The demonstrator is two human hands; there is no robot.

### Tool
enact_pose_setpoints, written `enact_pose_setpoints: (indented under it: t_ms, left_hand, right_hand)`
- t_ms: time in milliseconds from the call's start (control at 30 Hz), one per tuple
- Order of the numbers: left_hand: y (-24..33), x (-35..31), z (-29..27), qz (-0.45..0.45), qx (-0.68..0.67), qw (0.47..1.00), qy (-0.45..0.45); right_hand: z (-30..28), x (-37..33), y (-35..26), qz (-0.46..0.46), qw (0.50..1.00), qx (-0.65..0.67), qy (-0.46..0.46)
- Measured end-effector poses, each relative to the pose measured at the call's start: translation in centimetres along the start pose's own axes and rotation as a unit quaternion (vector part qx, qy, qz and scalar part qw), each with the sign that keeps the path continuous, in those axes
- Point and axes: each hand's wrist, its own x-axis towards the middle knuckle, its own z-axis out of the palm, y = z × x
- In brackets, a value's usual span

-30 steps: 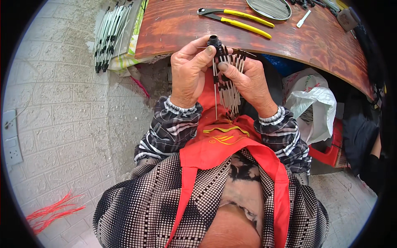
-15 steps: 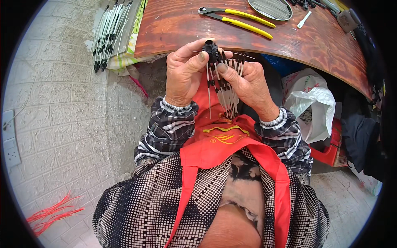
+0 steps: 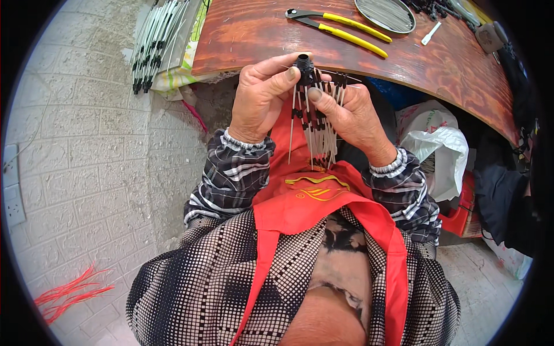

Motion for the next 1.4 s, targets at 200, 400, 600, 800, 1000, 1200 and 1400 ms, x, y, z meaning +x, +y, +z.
enact_pose_setpoints:
  t_ms: [200, 400, 600, 800, 1000, 1200, 1400]
  left_hand:
    - [-0.4, -0.2, -0.3, 0.008, -0.038, 0.998, -0.055]
    - [-0.5, -0.4, 0.1, 0.015, -0.118, 0.992, -0.033]
    - [-0.6, -1.4, -0.4, 0.022, -0.041, 0.999, 0.021]
    - [-0.9, -1.8, -0.7, 0.050, -0.056, 0.997, 0.024]
    - [-1.1, -2.0, -1.0, 0.053, -0.067, 0.996, 0.007]
    - [-1.3, -2.1, -1.1, 0.047, -0.117, 0.992, 0.021]
    - [-1.1, -2.3, -1.3, 0.055, -0.119, 0.991, 0.008]
  right_hand:
    - [0.8, -0.1, 1.7, -0.005, 0.997, 0.079, -0.011]
    - [1.5, 0.2, 1.0, 0.011, 0.987, 0.156, 0.033]
    - [1.8, 0.0, 0.6, 0.012, 0.983, 0.172, 0.060]
    - [1.9, -0.9, 0.6, 0.017, 0.990, 0.121, 0.074]
    - [2.2, -1.0, 1.0, -0.022, 0.996, 0.024, 0.080]
    - [1.6, -0.5, 0.6, -0.048, 0.998, -0.012, 0.047]
    - [1.5, -0.5, 0.4, -0.040, 0.999, 0.009, 0.023]
